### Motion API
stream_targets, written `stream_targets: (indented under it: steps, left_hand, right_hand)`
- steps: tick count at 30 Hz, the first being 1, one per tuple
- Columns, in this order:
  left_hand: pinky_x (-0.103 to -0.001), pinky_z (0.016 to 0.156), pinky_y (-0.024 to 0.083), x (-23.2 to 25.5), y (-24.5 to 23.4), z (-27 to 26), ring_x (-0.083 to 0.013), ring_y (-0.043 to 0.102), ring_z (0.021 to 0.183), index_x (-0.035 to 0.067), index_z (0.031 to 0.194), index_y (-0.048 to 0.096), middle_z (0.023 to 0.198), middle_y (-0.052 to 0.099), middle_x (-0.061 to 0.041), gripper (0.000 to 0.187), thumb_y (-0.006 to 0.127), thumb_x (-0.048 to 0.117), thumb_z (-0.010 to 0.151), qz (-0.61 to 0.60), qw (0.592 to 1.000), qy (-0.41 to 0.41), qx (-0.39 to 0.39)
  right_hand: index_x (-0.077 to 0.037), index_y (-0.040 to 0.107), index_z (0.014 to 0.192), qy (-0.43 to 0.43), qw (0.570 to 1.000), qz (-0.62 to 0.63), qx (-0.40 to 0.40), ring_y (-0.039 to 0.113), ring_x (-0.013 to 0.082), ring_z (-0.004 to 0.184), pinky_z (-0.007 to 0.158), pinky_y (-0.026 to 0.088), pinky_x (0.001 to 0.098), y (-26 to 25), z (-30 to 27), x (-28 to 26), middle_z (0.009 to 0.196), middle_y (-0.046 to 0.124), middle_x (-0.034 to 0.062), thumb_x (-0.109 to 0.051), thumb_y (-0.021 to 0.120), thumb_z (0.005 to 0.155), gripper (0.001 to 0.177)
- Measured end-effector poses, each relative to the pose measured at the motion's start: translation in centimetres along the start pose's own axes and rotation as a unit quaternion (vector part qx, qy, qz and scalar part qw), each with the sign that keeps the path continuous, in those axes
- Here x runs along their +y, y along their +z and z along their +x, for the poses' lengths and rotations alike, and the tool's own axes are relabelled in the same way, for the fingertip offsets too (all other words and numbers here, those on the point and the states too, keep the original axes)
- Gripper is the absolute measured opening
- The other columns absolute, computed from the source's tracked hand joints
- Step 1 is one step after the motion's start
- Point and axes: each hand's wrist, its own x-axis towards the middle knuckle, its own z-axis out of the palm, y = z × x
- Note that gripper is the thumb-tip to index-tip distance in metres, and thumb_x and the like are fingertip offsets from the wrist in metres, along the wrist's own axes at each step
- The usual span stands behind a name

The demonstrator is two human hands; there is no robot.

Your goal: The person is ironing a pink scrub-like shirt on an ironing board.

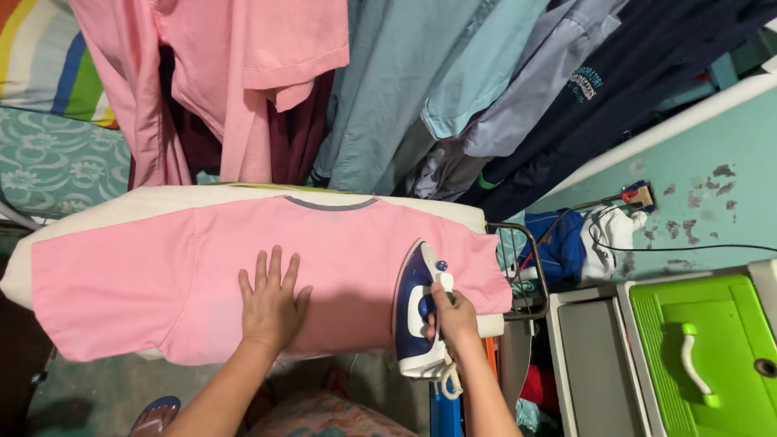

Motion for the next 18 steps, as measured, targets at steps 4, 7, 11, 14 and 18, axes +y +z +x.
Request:
stream_targets:
  steps: [4,7,11,14,18]
  left_hand:
    - [-0.067,0.116,0.019,-0.1,0.1,0.1,-0.0381,0.023,0.152,0.017,0.152,0.042,0.163,0.029,-0.016,0.071,0.059,0.047,0.089,0.0,1.0,0.008,0.008]
    - [-0.067,0.116,0.018,0.0,0.2,0.2,-0.0386,0.023,0.151,0.016,0.152,0.042,0.163,0.029,-0.017,0.07,0.058,0.046,0.09,0.003,1.0,0.014,0.011]
    - [-0.066,0.116,0.018,0.2,0.1,0.1,-0.0379,0.023,0.151,0.018,0.151,0.042,0.163,0.029,-0.016,0.07,0.059,0.047,0.09,0.002,1.0,0.005,-0.001]
    - [-0.067,0.116,0.019,0.1,-0.1,0.0,-0.0381,0.024,0.151,0.017,0.151,0.044,0.162,0.03,-0.016,0.071,0.061,0.046,0.088,-0.005,1.0,0.005,0.003]
    - [-0.066,0.115,0.022,-0.1,-0.8,0.5,-0.0377,0.029,0.148,0.015,0.147,0.046,0.159,0.035,-0.015,0.072,0.068,0.043,0.084,-0.018,1.0,-0.002,-0.002]
  right_hand:
    - [0.006,0.067,0.093,-0.01,1.0,0.019,0.014,0.054,0.0197,0.038,0.038,0.043,0.0352,0.8,3.4,-1.4,0.058,0.06,0.0099,-0.043,0.068,0.094,0.049]
    - [0.005,0.07,0.09,-0.06,0.998,-0.013,0.014,0.058,0.0198,0.039,0.039,0.044,0.0325,2.0,8.0,-4.6,0.058,0.064,0.01,-0.043,0.063,0.095,0.049]
    - [0.002,0.064,0.09,-0.027,0.997,0.068,-0.014,0.052,0.0204,0.04,0.039,0.045,0.0364,3.1,11.2,-7.1,0.059,0.057,0.0089,-0.042,0.065,0.097,0.045]
    - [0.002,0.064,0.092,-0.025,0.998,0.057,-0.029,0.054,0.0215,0.04,0.04,0.047,0.0363,2.7,10.7,-5.1,0.058,0.058,0.0102,-0.044,0.063,0.098,0.046]
    - [0.001,0.073,0.105,-0.113,0.991,-0.056,-0.039,0.068,0.0084,0.063,0.057,0.055,0.0252,1.4,8.4,4.2,0.077,0.076,-0.0008,-0.042,0.07,0.101,0.044]
